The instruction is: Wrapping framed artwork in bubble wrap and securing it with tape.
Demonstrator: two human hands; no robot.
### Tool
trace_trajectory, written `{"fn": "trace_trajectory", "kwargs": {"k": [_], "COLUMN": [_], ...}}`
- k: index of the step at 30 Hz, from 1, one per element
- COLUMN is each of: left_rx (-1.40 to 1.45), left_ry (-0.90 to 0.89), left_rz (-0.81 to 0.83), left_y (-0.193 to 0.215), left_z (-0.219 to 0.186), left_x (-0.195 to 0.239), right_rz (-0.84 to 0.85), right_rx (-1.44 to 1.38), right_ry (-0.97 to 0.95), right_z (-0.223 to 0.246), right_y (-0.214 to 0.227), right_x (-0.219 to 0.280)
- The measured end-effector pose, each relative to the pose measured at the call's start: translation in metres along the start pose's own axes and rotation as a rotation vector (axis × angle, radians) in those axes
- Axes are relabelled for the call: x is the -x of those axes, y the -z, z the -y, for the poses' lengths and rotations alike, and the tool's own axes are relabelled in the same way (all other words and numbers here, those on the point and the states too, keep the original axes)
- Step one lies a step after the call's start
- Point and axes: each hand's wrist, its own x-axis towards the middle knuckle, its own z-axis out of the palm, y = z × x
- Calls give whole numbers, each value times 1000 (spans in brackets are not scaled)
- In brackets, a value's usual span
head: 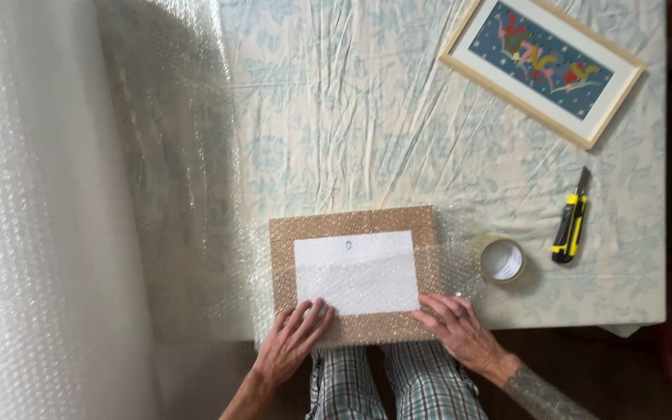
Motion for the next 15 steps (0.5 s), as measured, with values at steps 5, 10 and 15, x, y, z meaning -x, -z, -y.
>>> {"fn": "trace_trajectory", "kwargs": {"k": [5, 10, 15], "left_rx": [-11, -56, 27], "left_ry": [-28, -76, -30], "left_rz": [8, 50, -69], "left_y": [-16, -20, 0], "left_z": [0, 8, 9], "left_x": [4, 4, -7], "right_rz": [-4, 1, 17], "right_rx": [10, 74, 156], "right_ry": [22, 26, 8], "right_z": [2, 7, 7], "right_y": [-6, -9, -9], "right_x": [3, -1, 0]}}
